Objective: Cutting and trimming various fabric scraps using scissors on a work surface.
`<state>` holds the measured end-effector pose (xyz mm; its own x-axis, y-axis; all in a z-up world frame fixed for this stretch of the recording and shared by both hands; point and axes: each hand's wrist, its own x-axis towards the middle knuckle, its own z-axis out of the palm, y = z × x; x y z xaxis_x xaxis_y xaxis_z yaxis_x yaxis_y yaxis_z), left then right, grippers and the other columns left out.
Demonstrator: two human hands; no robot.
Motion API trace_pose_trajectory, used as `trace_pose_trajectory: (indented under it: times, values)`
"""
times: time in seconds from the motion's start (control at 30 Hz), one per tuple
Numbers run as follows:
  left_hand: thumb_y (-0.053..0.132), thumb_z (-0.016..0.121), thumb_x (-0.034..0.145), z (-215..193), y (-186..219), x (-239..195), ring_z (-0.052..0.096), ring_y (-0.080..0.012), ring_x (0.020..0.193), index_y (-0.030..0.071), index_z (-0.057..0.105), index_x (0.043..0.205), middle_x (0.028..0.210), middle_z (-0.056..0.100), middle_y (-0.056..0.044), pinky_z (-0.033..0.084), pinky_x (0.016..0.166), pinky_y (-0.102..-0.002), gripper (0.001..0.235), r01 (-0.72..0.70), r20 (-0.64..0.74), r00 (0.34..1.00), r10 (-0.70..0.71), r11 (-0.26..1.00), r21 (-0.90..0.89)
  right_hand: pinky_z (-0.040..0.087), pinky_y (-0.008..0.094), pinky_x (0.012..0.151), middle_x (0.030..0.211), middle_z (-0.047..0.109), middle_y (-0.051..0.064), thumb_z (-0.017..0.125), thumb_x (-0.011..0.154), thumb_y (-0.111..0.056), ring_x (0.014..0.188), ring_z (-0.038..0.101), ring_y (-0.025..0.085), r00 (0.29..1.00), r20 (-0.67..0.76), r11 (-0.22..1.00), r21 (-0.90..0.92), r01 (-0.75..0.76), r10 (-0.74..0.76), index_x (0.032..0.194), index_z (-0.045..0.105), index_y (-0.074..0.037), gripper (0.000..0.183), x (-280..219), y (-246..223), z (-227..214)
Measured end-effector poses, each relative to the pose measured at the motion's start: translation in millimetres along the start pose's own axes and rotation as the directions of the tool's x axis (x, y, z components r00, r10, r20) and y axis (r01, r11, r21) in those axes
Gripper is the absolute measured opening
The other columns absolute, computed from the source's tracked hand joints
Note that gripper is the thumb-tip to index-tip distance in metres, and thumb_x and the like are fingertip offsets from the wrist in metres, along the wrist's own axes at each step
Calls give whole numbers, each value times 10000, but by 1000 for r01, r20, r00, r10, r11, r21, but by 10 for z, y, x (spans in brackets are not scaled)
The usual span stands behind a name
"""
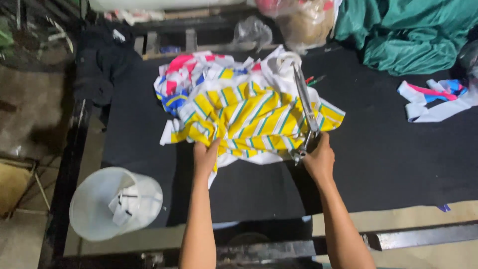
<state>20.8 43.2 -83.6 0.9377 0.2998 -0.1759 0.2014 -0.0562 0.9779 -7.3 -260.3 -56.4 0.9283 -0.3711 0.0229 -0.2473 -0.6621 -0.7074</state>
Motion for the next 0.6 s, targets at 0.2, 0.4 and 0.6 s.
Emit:
trace_pose_trajectory:
  times: [0.2, 0.4, 0.6]
  values:
    - [319, 777, 923, -246, 438, -214, 685, -178, 980, 17, 701, 1155, 988, 711, -98, 538, 880, -374, 389, -34, 103, 994, 30, 999, 38, 451, 666, 986, 1203, 637, 368, 701, 781, -67, 1178, 593, 563, 992, 108, 961, 274, 30, -62, 1417, 471, 30, 684, 63, 225, -128]
    - [345, 779, 885, -184, 1406, -181, 660, -313, 1163, 19, 589, 1356, 1211, 678, -181, 501, 993, -457, 603, 66, 84, 994, -65, 998, -10, 432, 565, 905, 1204, 555, 307, 691, 870, -238, 1104, 535, 458, 992, 107, 827, 562, -7, -64, 1371, 527, 67, 609, 669, -230, -184]
    - [404, 664, 938, 65, 2048, 1503, 587, -344, 1268, -10, 508, 1358, 1302, 622, -222, 445, 1057, -456, 611, -352, 35, 936, 351, 934, 52, 506, 289, 780, 1059, 573, 99, 753, 892, -149, 919, 567, 174, 849, -274, 453, 749, 484, -452, 1226, 583, -42, 390, 2002, -997, -546]
